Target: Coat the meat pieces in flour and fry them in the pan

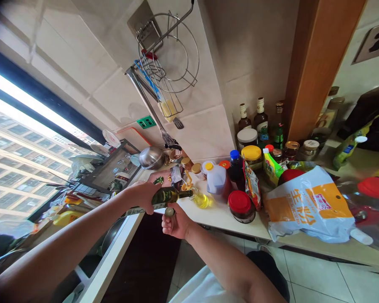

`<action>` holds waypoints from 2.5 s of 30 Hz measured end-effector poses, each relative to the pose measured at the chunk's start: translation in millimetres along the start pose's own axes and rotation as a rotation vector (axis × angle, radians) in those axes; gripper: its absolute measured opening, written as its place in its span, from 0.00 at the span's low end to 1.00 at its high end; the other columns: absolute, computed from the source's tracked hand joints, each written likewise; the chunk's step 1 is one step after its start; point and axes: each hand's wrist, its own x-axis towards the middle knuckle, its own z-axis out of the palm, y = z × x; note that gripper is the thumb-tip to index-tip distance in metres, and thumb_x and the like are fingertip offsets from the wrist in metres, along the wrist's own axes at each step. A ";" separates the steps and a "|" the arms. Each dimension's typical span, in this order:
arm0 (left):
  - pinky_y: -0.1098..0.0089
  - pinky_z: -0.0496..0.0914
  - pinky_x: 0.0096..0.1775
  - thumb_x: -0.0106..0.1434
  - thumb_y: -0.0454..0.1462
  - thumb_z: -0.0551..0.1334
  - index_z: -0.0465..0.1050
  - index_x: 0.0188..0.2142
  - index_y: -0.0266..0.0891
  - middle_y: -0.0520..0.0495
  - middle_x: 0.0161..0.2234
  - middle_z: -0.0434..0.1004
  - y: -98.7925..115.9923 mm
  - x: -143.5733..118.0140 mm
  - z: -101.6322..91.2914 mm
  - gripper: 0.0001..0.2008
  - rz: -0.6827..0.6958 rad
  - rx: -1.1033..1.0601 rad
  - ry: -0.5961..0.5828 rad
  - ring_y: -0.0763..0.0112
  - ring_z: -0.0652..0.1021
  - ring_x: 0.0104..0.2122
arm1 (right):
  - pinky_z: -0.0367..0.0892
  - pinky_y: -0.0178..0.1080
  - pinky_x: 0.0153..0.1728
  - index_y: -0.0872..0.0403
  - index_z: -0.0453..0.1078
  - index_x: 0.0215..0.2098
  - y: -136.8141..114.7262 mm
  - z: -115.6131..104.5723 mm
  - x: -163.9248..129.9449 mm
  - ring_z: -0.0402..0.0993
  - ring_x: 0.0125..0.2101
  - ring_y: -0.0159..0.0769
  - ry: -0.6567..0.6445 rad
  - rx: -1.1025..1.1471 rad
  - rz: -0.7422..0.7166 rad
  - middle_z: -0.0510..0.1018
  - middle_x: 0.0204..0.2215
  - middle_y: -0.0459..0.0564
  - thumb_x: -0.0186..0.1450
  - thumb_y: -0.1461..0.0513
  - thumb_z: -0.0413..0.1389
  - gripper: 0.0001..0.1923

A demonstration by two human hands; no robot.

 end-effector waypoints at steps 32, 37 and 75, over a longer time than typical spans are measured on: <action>0.55 0.74 0.38 0.35 0.43 0.69 0.65 0.53 0.35 0.33 0.41 0.80 4.0 -4.2 8.9 0.43 -0.016 -0.010 0.026 0.44 0.80 0.41 | 0.44 0.31 0.18 0.53 0.56 0.16 0.1 0.6 0.4 0.46 0.15 0.25 0.014 -0.027 0.030 0.58 0.13 0.40 0.66 0.54 0.44 0.22; 0.54 0.74 0.38 0.35 0.42 0.69 0.64 0.54 0.37 0.34 0.41 0.81 4.3 -2.5 11.9 0.43 -0.022 -0.007 0.046 0.44 0.80 0.40 | 0.44 0.31 0.18 0.53 0.56 0.16 -0.3 0.0 0.5 0.46 0.15 0.25 0.015 -0.030 0.025 0.59 0.13 0.40 0.66 0.54 0.44 0.22; 0.55 0.74 0.38 0.36 0.42 0.68 0.66 0.51 0.35 0.34 0.41 0.81 5.7 -3.9 8.2 0.40 -0.013 -0.001 0.037 0.44 0.80 0.40 | 0.45 0.31 0.18 0.53 0.57 0.16 0.4 -5.5 4.8 0.47 0.15 0.25 -0.004 -0.029 0.035 0.58 0.13 0.40 0.66 0.54 0.44 0.23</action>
